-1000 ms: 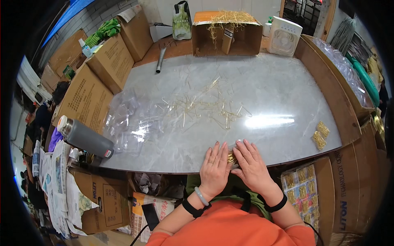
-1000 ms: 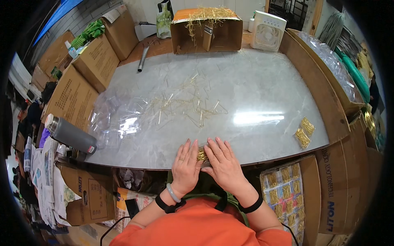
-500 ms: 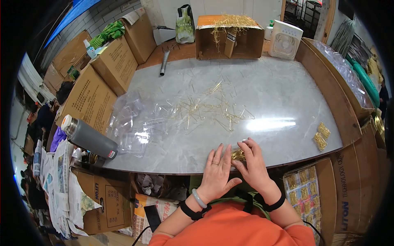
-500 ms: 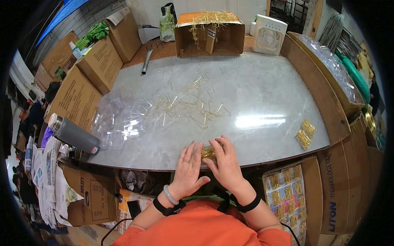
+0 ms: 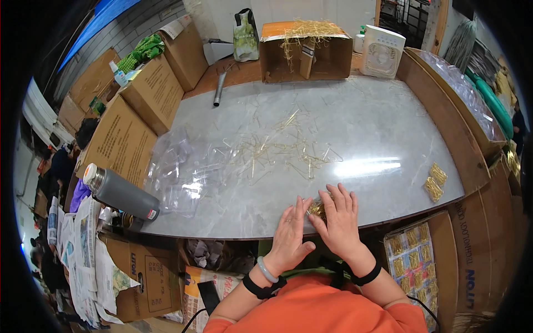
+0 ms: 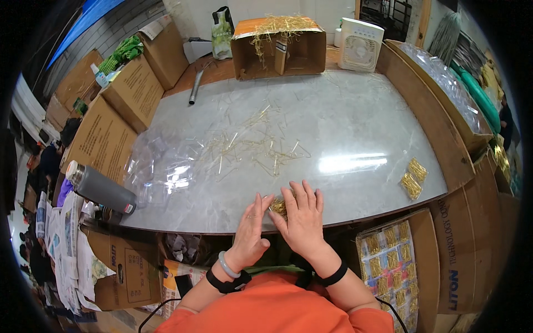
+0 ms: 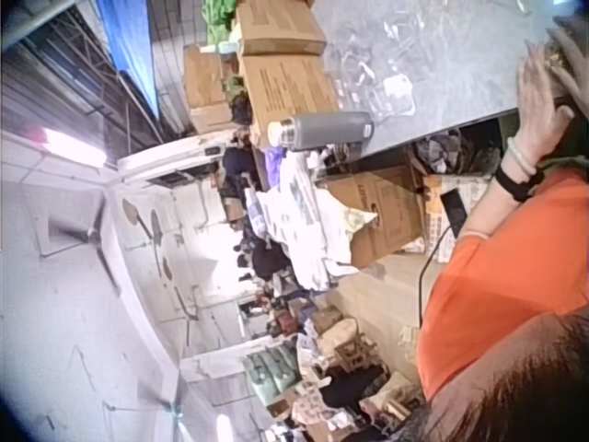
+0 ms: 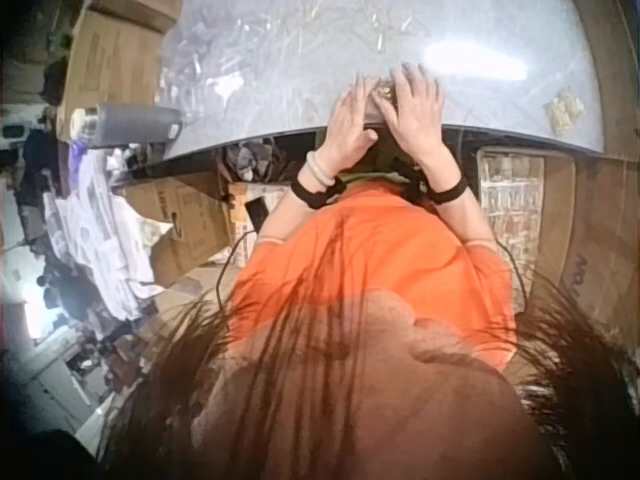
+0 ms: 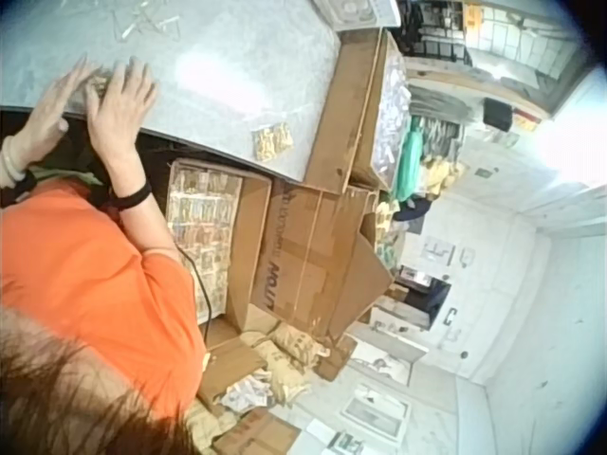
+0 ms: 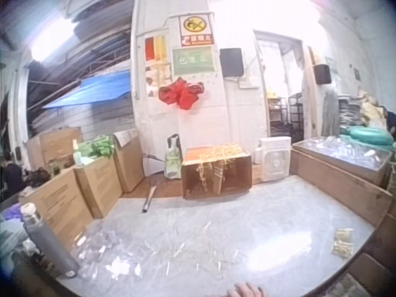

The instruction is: Bundling and sorting small gold-colored metal twist ties on a white tabletop workstation.

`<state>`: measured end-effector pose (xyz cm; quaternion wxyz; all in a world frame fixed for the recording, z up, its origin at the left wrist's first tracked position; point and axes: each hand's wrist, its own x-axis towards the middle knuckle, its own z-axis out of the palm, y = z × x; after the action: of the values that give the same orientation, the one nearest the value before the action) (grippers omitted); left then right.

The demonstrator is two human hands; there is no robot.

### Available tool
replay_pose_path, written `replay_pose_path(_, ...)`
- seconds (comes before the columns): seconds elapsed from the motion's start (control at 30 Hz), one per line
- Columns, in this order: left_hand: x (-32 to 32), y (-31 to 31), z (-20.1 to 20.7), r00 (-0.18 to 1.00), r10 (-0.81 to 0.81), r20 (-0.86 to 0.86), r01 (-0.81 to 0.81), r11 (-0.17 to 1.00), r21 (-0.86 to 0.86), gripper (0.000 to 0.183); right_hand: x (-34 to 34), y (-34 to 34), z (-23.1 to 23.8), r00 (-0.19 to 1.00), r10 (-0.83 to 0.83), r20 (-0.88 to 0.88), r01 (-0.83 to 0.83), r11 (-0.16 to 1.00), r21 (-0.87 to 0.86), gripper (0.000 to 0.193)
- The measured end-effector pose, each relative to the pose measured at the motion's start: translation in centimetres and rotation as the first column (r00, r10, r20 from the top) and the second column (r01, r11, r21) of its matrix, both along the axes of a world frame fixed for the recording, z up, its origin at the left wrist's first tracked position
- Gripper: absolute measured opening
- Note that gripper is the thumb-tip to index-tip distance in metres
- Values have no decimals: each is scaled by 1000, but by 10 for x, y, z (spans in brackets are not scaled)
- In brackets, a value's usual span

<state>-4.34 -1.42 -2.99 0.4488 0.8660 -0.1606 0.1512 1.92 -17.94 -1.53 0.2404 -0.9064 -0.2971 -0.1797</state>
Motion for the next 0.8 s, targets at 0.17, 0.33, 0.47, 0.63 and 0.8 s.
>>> replay_pose_path(0.17,2,-6,3,989,125,77,-141,955,262,93,21,-34,1,922,219,-320,-49,884,466,54)
replay_pose_path(0.33,18,-27,7,952,265,151,-296,922,249,73,31,-54,2,927,186,-327,-8,878,479,48)
replay_pose_path(0.47,25,-29,4,953,271,137,-296,931,213,60,29,-55,0,952,189,-239,-67,895,441,47)
replay_pose_path(0.63,24,-30,5,952,263,155,-298,912,282,54,21,-48,1,981,179,-71,-158,960,233,51)
replay_pose_path(0.8,21,-32,-1,945,249,213,-309,893,328,53,1,-35,-11,981,166,-98,-121,927,354,53)
